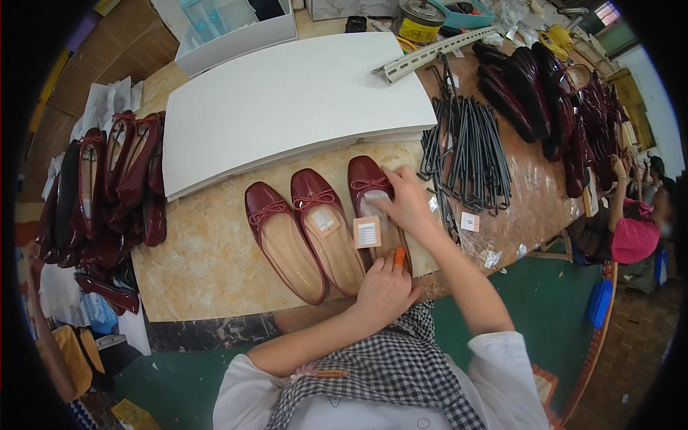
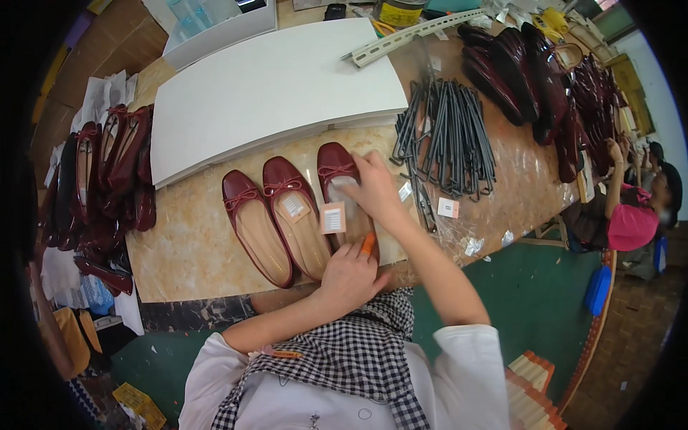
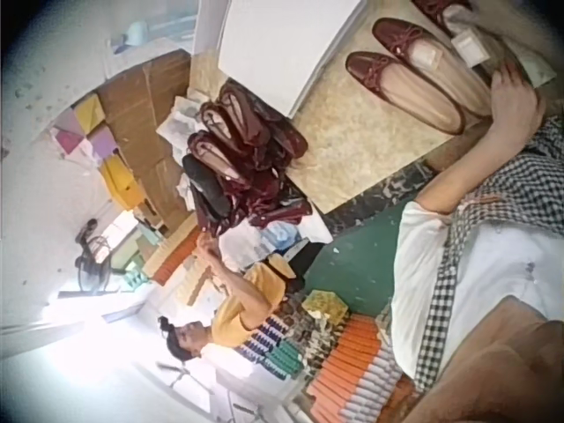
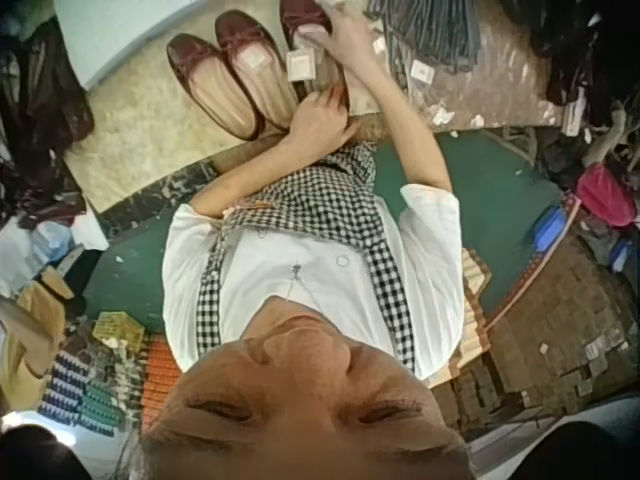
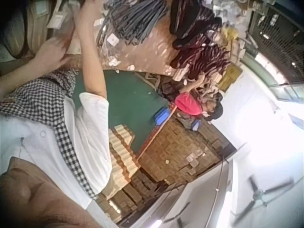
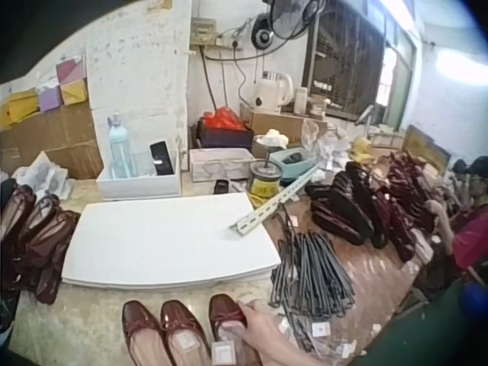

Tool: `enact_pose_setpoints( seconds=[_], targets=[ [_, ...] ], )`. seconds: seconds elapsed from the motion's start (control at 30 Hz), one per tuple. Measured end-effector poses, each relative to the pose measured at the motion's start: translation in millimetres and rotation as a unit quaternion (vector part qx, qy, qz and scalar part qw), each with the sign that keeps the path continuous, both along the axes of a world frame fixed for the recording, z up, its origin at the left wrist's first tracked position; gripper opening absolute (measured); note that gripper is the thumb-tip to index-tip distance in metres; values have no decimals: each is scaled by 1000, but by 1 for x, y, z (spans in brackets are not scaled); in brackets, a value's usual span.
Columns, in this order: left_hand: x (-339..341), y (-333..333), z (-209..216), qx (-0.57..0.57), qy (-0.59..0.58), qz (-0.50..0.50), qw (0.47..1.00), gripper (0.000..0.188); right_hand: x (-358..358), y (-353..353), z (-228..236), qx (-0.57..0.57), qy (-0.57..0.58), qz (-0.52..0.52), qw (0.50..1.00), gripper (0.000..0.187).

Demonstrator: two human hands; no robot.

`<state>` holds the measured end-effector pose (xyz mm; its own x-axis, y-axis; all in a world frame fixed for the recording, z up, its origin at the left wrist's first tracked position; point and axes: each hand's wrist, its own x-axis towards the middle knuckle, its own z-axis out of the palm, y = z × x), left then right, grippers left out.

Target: The person inserts metal shoe trees into maroon patent leather flats and wipes the interior of the shoes with a white cloth. The person handles the shoes one at a time, inserting the tree, wiping the inside, and then placing the shoe on the table.

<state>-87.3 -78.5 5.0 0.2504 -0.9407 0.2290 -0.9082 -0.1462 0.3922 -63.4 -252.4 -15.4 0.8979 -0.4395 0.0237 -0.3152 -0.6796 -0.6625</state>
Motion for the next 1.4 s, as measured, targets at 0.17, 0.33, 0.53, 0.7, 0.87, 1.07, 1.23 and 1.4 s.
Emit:
enact_pose_setpoints(
  seconds=[0.17,0.33,0.53,0.7,0.87,1.07,1.23,1.4],
  targets=[
    [29,-9,18,144,33,-84,985,49,6,1,-5,45,-1,-14,999,67],
    [232,-40,59,-114,-170,134,970,50,-64,-5,26,117,-70,-57,989,52],
    [304,-21,11,0,-136,351,927,55,-85,19,43,146,-71,-51,985,41],
    [262,-27,21,-74,-60,261,961,43,-74,34,65,306,-159,-72,936,57],
    [294,-18,-4,-158,-329,376,852,31,-69,47,69,315,-137,-39,939,65],
    [240,-21,45,-134,-54,249,958,27,-66,52,79,398,-149,-47,904,63],
    [50,33,99,-214,254,-262,906,18,-67,52,47,732,-200,-103,643,56],
    [77,50,64,-290,174,43,940,16,-65,79,51,706,-68,75,701,55]
  ],
)
